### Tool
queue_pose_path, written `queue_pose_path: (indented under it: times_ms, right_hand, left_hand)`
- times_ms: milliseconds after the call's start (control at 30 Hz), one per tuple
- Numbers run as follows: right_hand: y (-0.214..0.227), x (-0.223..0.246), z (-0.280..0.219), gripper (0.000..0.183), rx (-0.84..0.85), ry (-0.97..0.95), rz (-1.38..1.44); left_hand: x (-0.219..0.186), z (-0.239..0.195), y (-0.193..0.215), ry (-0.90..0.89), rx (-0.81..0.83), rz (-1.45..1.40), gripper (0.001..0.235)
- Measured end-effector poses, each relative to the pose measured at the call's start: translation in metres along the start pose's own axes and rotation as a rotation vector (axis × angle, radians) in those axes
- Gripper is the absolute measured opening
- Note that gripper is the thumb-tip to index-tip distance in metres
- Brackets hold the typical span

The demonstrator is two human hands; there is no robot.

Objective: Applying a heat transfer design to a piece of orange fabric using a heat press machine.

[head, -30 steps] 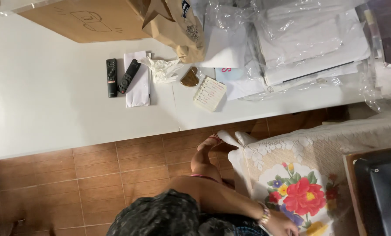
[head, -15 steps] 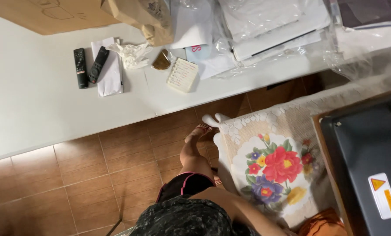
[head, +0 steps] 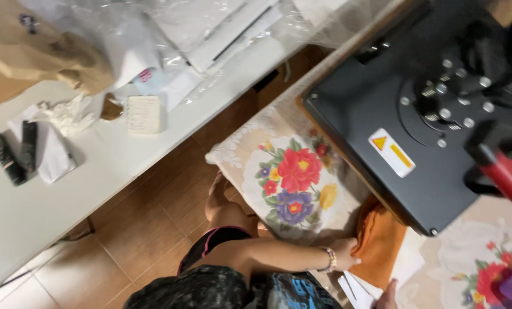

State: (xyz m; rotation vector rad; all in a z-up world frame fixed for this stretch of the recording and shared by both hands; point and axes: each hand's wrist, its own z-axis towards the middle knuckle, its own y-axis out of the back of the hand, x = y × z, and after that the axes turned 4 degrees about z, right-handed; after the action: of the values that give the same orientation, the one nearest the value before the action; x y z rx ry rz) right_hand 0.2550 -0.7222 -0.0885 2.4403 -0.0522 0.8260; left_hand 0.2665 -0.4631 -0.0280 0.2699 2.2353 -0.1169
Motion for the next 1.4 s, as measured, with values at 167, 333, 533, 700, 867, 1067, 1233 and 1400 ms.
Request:
queue_pose_path:
  times_ms: [167,333,533,700,867,1067,1233,1400]
  right_hand:
    - [-0.037,0.117,-0.148,0.079,0.405,-0.121,0.314]
    - [-0.020,0.124,-0.120,0.073,0.440,0.067,0.156]
    - [0.004,0.112,-0.117,0.049,-0.364,0.872,-0.534]
    - [-0.033,0.117,-0.145,0.072,-0.006,1.020,-0.664]
    - [-0.059,0.114,-0.130,0.035,0.100,0.940,-0.846]
    - [-0.055,0.133,-0.146,0.049,0.178,0.873,-0.805]
    - [-0.052,0.142,-0.146,0.048,0.234,0.767,-0.736]
    - [-0.024,0.134,-0.138,0.021,0.240,0.535,-0.081]
  left_hand:
    - [0.026,0.008,-0.001,-0.088,-0.022,0.105,0.029]
    - [-0.010,-0.013,0.018,-0.061,-0.013,0.236,0.031]
    - [-0.008,-0.014,0.020,-0.134,-0.172,0.408,0.038]
    - [0.060,0.021,0.015,-0.136,0.059,-0.035,0.036]
    - [0.001,0.004,0.048,-0.110,0.128,0.035,0.045]
    - [0.027,0.031,0.049,-0.151,0.127,0.115,0.055]
    - [-0.010,-0.002,0.064,-0.244,0.157,0.029,0.034]
    - [0.034,0.034,0.041,-0.105,0.053,-0.054,0.084]
